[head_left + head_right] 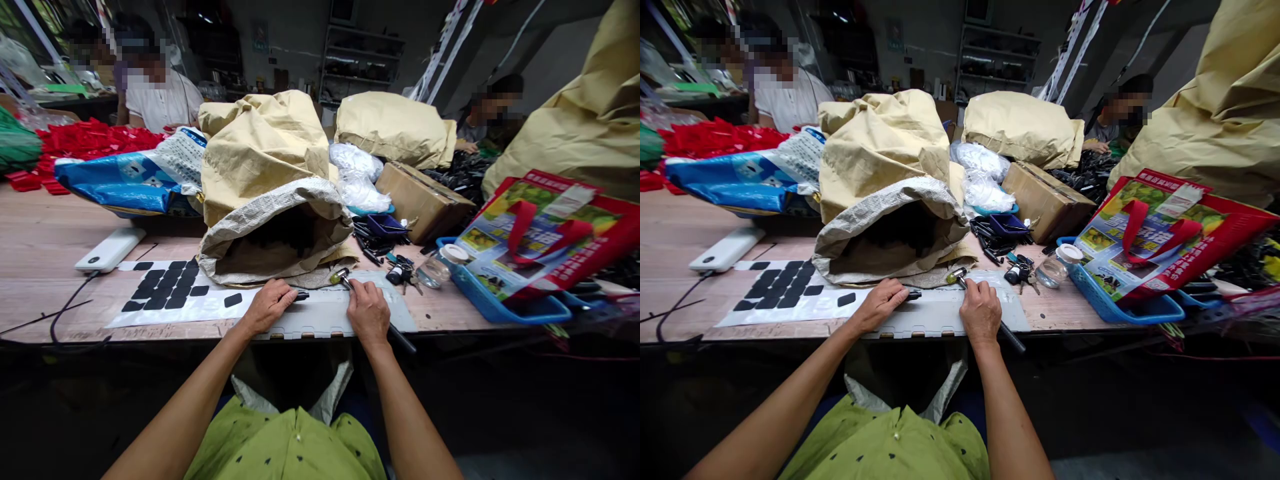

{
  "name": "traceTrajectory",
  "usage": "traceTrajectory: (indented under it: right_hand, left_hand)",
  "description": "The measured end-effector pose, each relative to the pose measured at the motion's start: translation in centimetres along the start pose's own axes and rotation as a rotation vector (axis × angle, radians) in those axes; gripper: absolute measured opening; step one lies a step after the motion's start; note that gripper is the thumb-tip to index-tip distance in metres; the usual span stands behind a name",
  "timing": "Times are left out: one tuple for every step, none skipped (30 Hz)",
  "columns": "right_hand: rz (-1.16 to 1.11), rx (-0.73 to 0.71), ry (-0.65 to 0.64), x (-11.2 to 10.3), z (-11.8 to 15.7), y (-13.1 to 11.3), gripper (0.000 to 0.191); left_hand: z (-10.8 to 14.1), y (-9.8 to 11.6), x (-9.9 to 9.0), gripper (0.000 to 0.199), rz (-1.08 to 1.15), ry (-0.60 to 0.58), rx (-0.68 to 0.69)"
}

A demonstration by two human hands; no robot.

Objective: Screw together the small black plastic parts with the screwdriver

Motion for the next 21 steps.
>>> traceTrajectory:
  right_hand:
    - [0.000,-0.002,0.001,0.0,0.0,0.0,0.030]
    - [-0.001,-0.004,0.002,0.0,0.0,0.0,0.030]
    - [-0.002,-0.005,0.004,0.0,0.0,0.0,0.030]
    - [-0.004,-0.005,0.007,-0.1,0.0,0.0,0.030]
    - [-0.005,-0.006,0.009,-0.1,0.0,0.0,0.030]
    - [-0.005,-0.007,0.012,-0.2,0.0,0.0,0.030]
    - [-0.005,-0.006,0.014,-0.2,0.0,0.0,0.030]
    - [-0.004,-0.006,0.016,-0.2,0.0,0.0,0.030]
    - [-0.003,-0.007,0.017,-0.2,0.0,0.0,0.030]
    - [0.000,-0.007,0.016,-0.2,0.0,0.0,0.030]
    - [0.003,-0.006,0.015,-0.2,0.0,0.0,0.030]
    - [0.006,-0.006,0.012,-0.2,0.0,0.0,0.030]
    - [0.009,-0.006,0.009,-0.1,0.0,0.0,0.030]
    - [0.011,-0.006,0.006,-0.1,0.0,0.0,0.030]
    - [0.010,-0.007,0.003,0.0,0.0,0.0,0.030]
    - [0.008,-0.007,0.002,0.0,0.0,0.0,0.030]
    - [0.006,-0.005,0.001,0.1,0.0,0.0,0.030]
    - [0.004,-0.001,0.001,0.1,0.0,0.1,0.030]
    - [0.003,0.002,0.001,0.1,0.0,0.1,0.030]
    - [0.003,0.003,0.002,0.1,0.0,0.1,0.030]
    - [0.004,0.002,0.003,0.1,0.0,0.1,0.030]
  left_hand:
    - [0.0,0.0,0.0,0.048,-0.003,0.000,0.000]
    - [0.1,0.0,0.1,0.048,-0.002,0.003,-0.002]
    - [0.1,-0.1,0.1,0.048,-0.001,0.011,-0.004]
    - [0.1,-0.2,0.1,0.049,-0.001,0.020,-0.006]
    - [0.0,-0.3,0.1,0.049,-0.001,0.027,-0.009]
    - [0.0,-0.4,0.1,0.049,0.001,0.033,-0.010]
    - [-0.1,-0.5,0.0,0.049,0.002,0.035,-0.011]
    - [-0.2,-0.5,0.0,0.048,0.004,0.036,-0.012]
    - [-0.2,-0.4,-0.1,0.048,0.009,0.038,-0.011]
    - [-0.2,0.0,-0.3,0.048,0.018,0.043,-0.009]
    - [0.0,0.6,-0.6,0.049,0.031,0.052,0.001]
    - [0.3,1.5,-0.8,0.048,0.048,0.062,0.021]
    - [0.9,2.6,-0.9,0.047,0.068,0.064,0.051]
    - [1.7,3.9,-0.7,0.045,0.089,0.048,0.088]
    - [2.8,5.2,-0.1,0.042,0.108,0.007,0.124]
    - [4.0,6.4,0.9,0.038,0.122,-0.063,0.155]
    - [5.4,7.1,2.5,0.034,0.130,-0.157,0.170]
    - [6.9,7.3,4.3,0.032,0.129,-0.259,0.163]
    - [8.3,6.9,6.2,0.032,0.123,-0.351,0.131]
    - [9.5,5.6,8.0,0.033,0.114,-0.411,0.064]
    - [10.5,3.6,9.5,0.036,0.109,-0.433,-0.046]
Point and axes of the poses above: each hand's wrist, its own z-axis away from the middle knuckle, its own x-axis out of the palm, y = z × x, the point moved 9 cm from there along -z, towards the middle knuckle, and after that the axes turned 14 degrees about z, right-handed, at the moved point
